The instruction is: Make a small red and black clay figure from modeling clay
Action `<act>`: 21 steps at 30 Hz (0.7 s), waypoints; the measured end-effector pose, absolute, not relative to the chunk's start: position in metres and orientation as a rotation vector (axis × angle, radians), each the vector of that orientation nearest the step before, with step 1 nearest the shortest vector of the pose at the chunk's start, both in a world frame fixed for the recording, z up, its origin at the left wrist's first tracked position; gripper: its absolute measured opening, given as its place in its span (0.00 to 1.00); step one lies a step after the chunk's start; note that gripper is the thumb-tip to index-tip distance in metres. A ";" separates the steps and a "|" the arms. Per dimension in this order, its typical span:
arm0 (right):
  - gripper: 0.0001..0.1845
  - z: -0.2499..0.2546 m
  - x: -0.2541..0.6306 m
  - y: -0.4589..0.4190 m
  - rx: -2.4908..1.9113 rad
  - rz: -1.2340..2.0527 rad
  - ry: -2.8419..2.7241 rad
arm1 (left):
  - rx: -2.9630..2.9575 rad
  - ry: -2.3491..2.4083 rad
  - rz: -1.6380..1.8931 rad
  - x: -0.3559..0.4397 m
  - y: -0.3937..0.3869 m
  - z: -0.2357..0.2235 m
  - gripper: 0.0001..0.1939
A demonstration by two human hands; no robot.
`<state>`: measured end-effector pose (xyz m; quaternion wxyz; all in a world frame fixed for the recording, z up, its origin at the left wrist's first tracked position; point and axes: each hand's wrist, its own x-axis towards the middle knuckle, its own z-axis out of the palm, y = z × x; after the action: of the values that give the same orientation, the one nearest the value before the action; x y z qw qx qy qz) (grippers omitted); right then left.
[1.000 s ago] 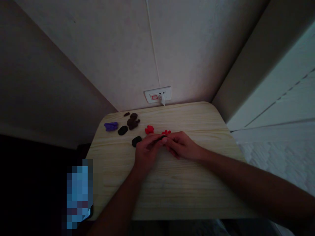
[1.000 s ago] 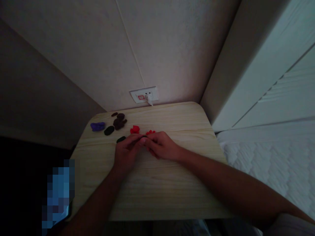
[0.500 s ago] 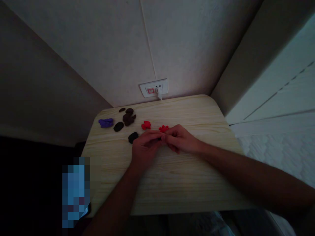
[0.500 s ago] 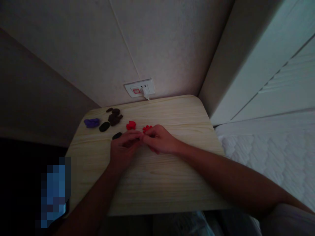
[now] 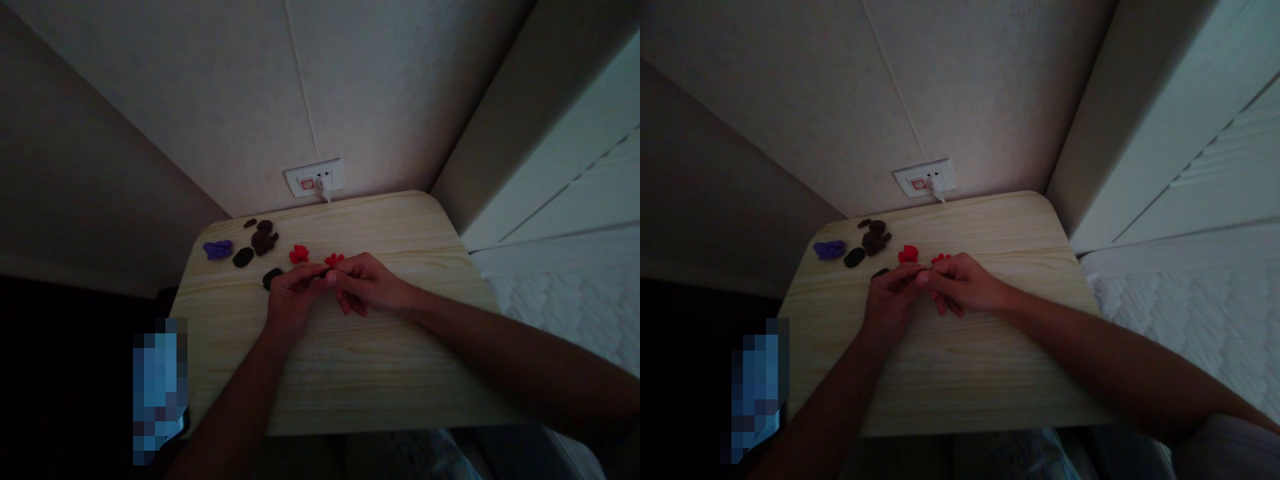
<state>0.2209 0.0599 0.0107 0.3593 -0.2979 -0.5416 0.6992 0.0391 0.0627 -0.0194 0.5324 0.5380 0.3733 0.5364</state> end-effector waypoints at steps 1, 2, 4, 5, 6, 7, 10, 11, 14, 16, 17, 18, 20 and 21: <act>0.29 0.011 0.221 0.060 -0.782 1.803 -1.389 | 1.275 0.886 1.269 0.039 0.063 -0.020 0.08; 0.30 0.011 0.221 0.060 -0.796 1.800 -1.382 | 1.271 0.879 1.264 0.039 0.062 -0.021 0.08; 0.31 0.011 0.221 0.061 -0.810 1.798 -1.376 | 1.276 0.859 1.258 0.038 0.062 -0.022 0.09; 0.32 0.011 0.221 0.061 -0.807 1.803 -1.374 | 1.286 0.849 1.255 0.038 0.062 -0.021 0.09; 0.32 0.012 0.222 0.061 -0.801 1.809 -1.372 | 1.297 0.839 1.256 0.038 0.063 -0.021 0.10; 0.33 0.012 0.222 0.061 -0.796 1.815 -1.367 | 1.310 0.832 1.258 0.038 0.063 -0.021 0.10; 0.31 0.012 0.222 0.062 -0.802 1.828 -1.341 | 1.373 0.835 1.278 0.039 0.063 -0.018 0.11; 0.30 0.012 0.222 0.062 -0.813 1.831 -1.337 | 1.405 0.842 1.279 0.039 0.062 -0.017 0.11; 0.27 0.012 0.223 0.063 -0.840 1.847 -1.337 | 1.483 0.852 1.271 0.041 0.061 -0.012 0.11; 0.27 0.011 0.223 0.063 -0.837 1.848 -1.337 | 1.500 0.861 1.272 0.042 0.060 -0.009 0.11; 0.26 0.011 0.223 0.062 -0.831 1.846 -1.340 | 1.504 0.868 1.276 0.043 0.060 -0.008 0.10; 0.26 0.010 0.223 0.062 -0.828 1.839 -1.345 | 1.508 0.879 1.277 0.043 0.060 -0.007 0.10; 0.25 0.009 0.223 0.062 -0.845 1.815 -1.367 | 1.521 0.898 1.271 0.044 0.059 -0.005 0.09; 0.25 0.009 0.223 0.062 -0.862 1.800 -1.382 | 1.525 0.900 1.266 0.044 0.059 -0.005 0.09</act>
<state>0.2229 0.0619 0.0087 0.3496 -0.3329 -0.5333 0.6947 0.0441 0.0588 -0.0047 0.4640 0.6205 0.3664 0.5151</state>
